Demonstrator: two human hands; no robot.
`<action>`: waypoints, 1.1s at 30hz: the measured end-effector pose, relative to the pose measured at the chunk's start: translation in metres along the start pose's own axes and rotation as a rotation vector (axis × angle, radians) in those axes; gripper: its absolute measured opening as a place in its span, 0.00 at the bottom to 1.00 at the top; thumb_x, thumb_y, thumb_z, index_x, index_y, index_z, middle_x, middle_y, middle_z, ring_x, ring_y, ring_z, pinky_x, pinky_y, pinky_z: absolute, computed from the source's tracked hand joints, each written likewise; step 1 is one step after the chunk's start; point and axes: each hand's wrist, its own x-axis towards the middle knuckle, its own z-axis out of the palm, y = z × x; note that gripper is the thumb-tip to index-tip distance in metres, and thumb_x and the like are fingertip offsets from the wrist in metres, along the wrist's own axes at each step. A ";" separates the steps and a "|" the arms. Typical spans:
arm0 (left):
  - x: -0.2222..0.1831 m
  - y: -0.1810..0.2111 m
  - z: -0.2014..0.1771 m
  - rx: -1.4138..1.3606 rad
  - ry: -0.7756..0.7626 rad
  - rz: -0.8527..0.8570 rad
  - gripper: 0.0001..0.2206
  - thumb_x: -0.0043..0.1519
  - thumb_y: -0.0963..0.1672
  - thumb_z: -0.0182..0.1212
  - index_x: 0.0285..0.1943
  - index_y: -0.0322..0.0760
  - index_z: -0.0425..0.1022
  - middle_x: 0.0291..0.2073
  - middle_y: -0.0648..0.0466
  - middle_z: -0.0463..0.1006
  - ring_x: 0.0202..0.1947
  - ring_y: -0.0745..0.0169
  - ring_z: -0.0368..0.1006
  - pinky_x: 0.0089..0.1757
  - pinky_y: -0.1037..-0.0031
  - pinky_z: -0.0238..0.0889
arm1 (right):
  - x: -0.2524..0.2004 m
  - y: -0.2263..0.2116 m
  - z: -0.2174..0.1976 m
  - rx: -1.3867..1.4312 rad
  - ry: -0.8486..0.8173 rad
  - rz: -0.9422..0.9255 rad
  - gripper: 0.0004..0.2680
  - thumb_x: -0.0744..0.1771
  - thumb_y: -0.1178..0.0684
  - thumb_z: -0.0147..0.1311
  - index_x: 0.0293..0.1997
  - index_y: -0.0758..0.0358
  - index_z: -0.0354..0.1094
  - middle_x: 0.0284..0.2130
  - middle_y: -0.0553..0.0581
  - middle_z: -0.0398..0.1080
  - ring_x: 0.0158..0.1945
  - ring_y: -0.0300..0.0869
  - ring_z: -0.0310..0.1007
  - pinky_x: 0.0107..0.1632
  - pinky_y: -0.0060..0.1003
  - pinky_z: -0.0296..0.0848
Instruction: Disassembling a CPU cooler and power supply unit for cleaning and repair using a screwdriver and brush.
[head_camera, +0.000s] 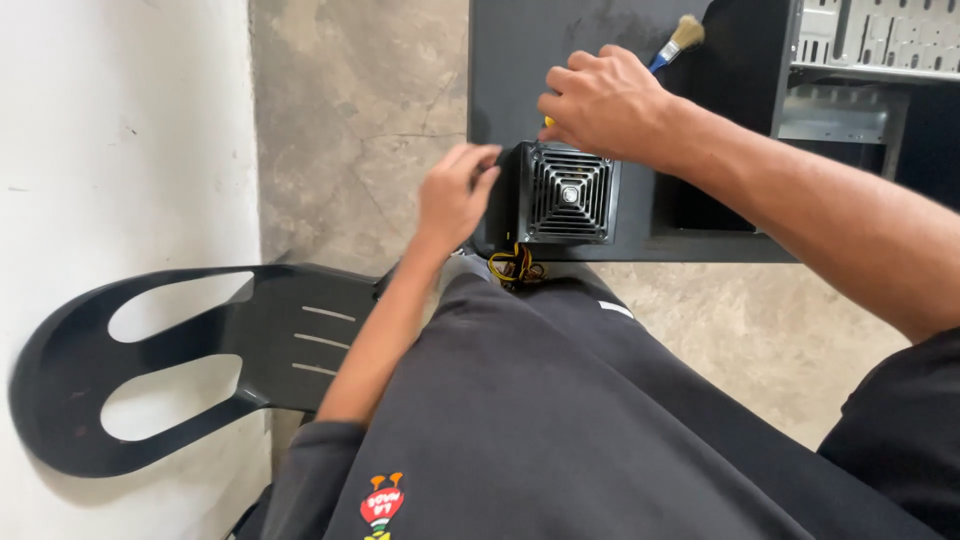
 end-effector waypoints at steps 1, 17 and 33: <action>0.008 -0.010 0.018 0.003 -0.002 0.006 0.10 0.66 0.43 0.57 0.54 0.44 0.78 0.42 0.58 0.78 0.39 0.60 0.74 0.39 0.70 0.66 | -0.001 -0.001 0.002 -0.002 0.004 0.006 0.15 0.71 0.30 0.51 0.40 0.48 0.72 0.36 0.48 0.72 0.39 0.46 0.76 0.34 0.41 0.74; 0.052 -0.027 0.075 0.467 0.057 0.340 0.04 0.62 0.42 0.66 0.37 0.47 0.74 0.38 0.64 0.71 0.36 0.62 0.67 0.36 0.66 0.56 | -0.013 -0.002 0.006 0.278 0.059 0.108 0.05 0.67 0.51 0.60 0.37 0.59 0.72 0.32 0.55 0.70 0.38 0.53 0.74 0.35 0.48 0.75; 0.137 -0.057 0.072 -0.391 0.040 -0.334 0.07 0.56 0.38 0.73 0.40 0.43 0.83 0.32 0.55 0.85 0.34 0.67 0.81 0.39 0.76 0.73 | -0.100 -0.070 0.090 1.595 0.733 1.265 0.06 0.68 0.58 0.59 0.48 0.61 0.78 0.28 0.54 0.78 0.22 0.31 0.65 0.28 0.25 0.67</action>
